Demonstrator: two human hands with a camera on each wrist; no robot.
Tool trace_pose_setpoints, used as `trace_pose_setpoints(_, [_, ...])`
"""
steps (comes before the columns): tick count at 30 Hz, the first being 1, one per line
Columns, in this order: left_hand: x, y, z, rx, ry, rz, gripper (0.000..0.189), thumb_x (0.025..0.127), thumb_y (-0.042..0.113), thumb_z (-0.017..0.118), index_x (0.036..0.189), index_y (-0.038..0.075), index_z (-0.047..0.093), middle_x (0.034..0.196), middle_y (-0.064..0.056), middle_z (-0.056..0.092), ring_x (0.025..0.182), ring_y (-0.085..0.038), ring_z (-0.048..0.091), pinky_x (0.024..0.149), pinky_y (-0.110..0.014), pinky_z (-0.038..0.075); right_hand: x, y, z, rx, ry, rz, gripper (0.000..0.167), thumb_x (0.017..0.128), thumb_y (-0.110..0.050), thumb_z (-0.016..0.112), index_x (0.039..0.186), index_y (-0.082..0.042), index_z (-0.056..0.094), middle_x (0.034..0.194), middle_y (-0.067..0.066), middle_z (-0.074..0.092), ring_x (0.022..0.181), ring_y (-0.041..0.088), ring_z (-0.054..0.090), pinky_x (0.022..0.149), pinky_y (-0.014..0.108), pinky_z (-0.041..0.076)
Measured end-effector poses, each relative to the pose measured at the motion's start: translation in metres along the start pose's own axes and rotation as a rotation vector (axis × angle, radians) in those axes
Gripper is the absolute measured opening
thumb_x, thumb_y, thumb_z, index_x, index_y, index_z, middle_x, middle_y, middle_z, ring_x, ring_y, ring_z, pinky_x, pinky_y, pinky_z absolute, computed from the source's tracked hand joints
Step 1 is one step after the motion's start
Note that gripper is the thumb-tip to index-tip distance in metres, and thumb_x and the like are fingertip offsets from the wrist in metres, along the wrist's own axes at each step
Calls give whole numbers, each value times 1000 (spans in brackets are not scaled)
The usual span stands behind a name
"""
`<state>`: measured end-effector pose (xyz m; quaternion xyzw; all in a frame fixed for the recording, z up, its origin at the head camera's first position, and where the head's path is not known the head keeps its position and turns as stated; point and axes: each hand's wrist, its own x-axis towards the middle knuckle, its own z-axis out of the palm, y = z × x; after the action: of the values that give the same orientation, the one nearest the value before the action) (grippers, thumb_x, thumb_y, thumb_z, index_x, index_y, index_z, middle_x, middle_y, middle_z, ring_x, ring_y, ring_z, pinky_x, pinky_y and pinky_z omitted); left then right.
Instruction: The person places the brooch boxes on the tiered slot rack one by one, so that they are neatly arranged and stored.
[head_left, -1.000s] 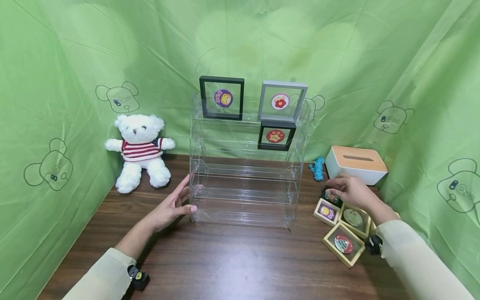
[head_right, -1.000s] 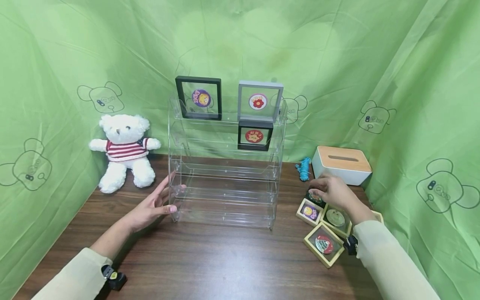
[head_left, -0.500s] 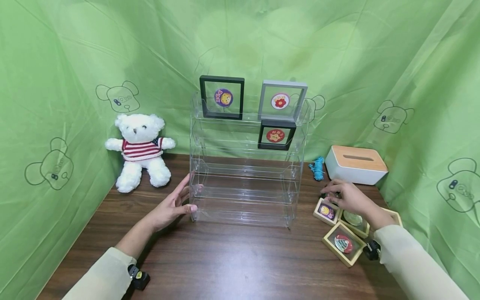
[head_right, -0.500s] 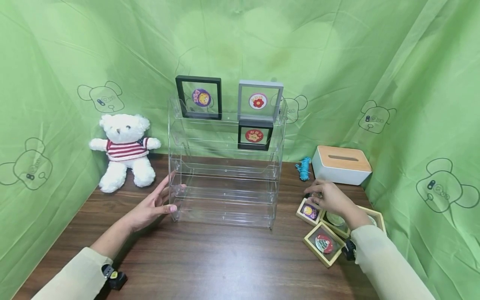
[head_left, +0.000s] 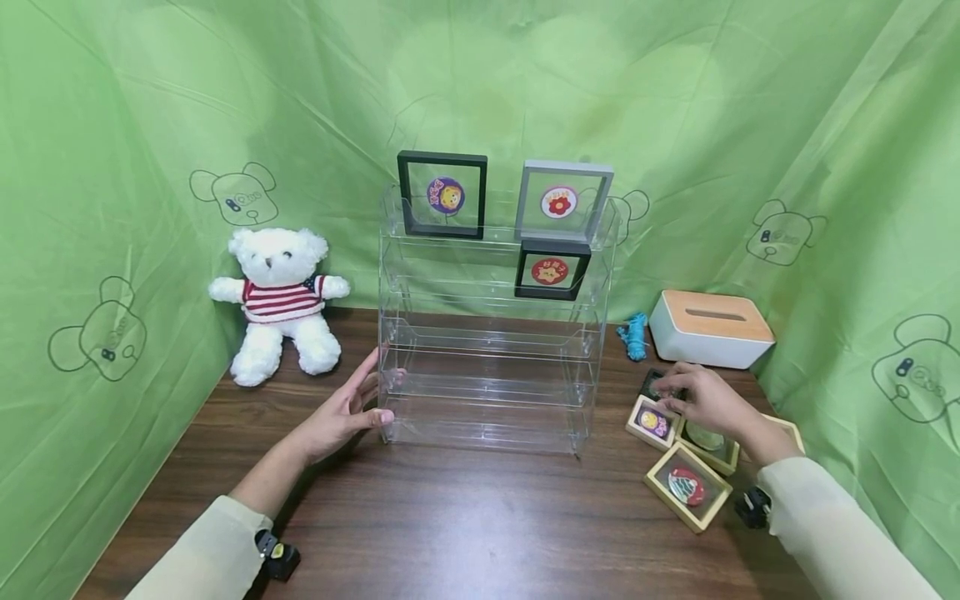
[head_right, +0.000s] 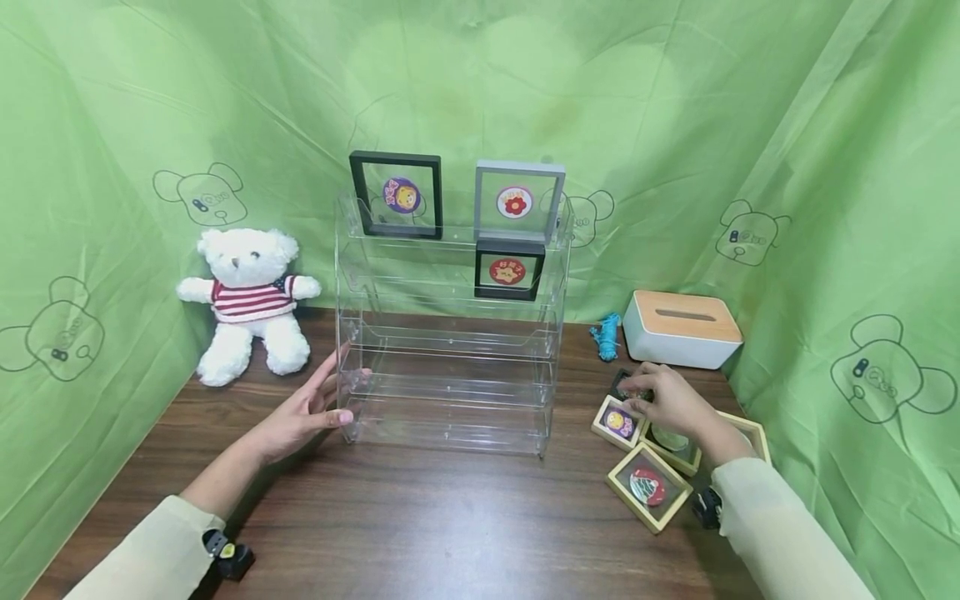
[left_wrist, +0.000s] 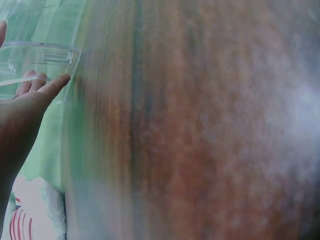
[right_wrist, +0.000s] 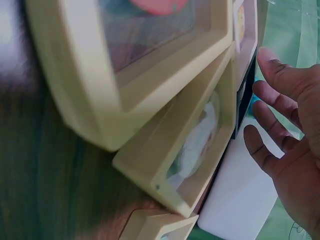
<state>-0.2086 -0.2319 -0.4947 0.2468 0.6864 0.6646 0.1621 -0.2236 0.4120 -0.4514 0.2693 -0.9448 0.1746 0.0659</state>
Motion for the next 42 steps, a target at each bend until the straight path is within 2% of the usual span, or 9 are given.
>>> trace_pose_setpoints(7, [1, 0, 0, 10, -2, -2, 109, 107, 3, 70, 178, 42, -3, 179, -31, 23, 168, -57, 11, 120, -29, 47, -14, 6, -3, 2, 11, 31, 32, 86, -2, 92, 117, -8, 85, 107, 6, 76, 89, 24, 71, 73, 39, 58])
trace_pose_setpoints(14, [0, -2, 0, -2, -3, 9, 109, 106, 2, 70, 178, 41, -3, 179, -34, 22, 167, -58, 12, 119, -26, 48, -29, 16, -8, 15, 34, 79, 28, 88, -8, 92, 115, -8, 85, 104, 4, 73, 82, 1, 62, 68, 31, 55])
trace_pose_setpoints(21, [0, -2, 0, 3, 5, 2, 110, 106, 3, 71, 178, 42, -2, 179, -31, 24, 168, -56, 13, 120, -26, 47, -51, 29, -10, -25, 85, 77, 25, 85, -6, 94, 109, -9, 85, 97, 1, 72, 82, 5, 63, 67, 29, 54])
trace_pose_setpoints(27, [0, -3, 0, -4, 3, 1, 109, 106, 2, 70, 178, 41, -2, 180, -30, 25, 168, -57, 10, 120, -26, 45, -69, 40, -12, -53, 114, 97, 28, 82, -1, 94, 107, -9, 85, 90, -6, 69, 78, -3, 56, 63, 28, 52])
trace_pose_setpoints(33, [0, -4, -1, -14, 0, 3, 110, 106, 1, 70, 178, 41, -3, 179, -31, 23, 168, -57, 9, 120, -25, 46, -78, 49, -13, -100, 115, 133, 26, 81, -4, 96, 104, -8, 85, 88, -6, 68, 77, 6, 56, 64, 29, 46])
trace_pose_setpoints(39, [0, -4, 0, -26, -4, 4, 110, 106, 0, 70, 178, 41, -3, 180, -33, 21, 168, -57, 8, 119, -23, 46, -81, 54, -11, -142, 87, 178, 16, 82, -9, 96, 95, -9, 86, 96, 4, 75, 86, 25, 67, 80, 36, 47])
trace_pose_setpoints(42, [0, -4, 0, -22, -4, 6, 110, 106, 1, 70, 178, 41, -3, 179, -33, 21, 168, -57, 9, 119, -23, 46, -81, 54, -10, -131, 57, 223, 10, 86, -8, 92, 95, -7, 86, 98, 6, 74, 90, 28, 66, 82, 38, 44])
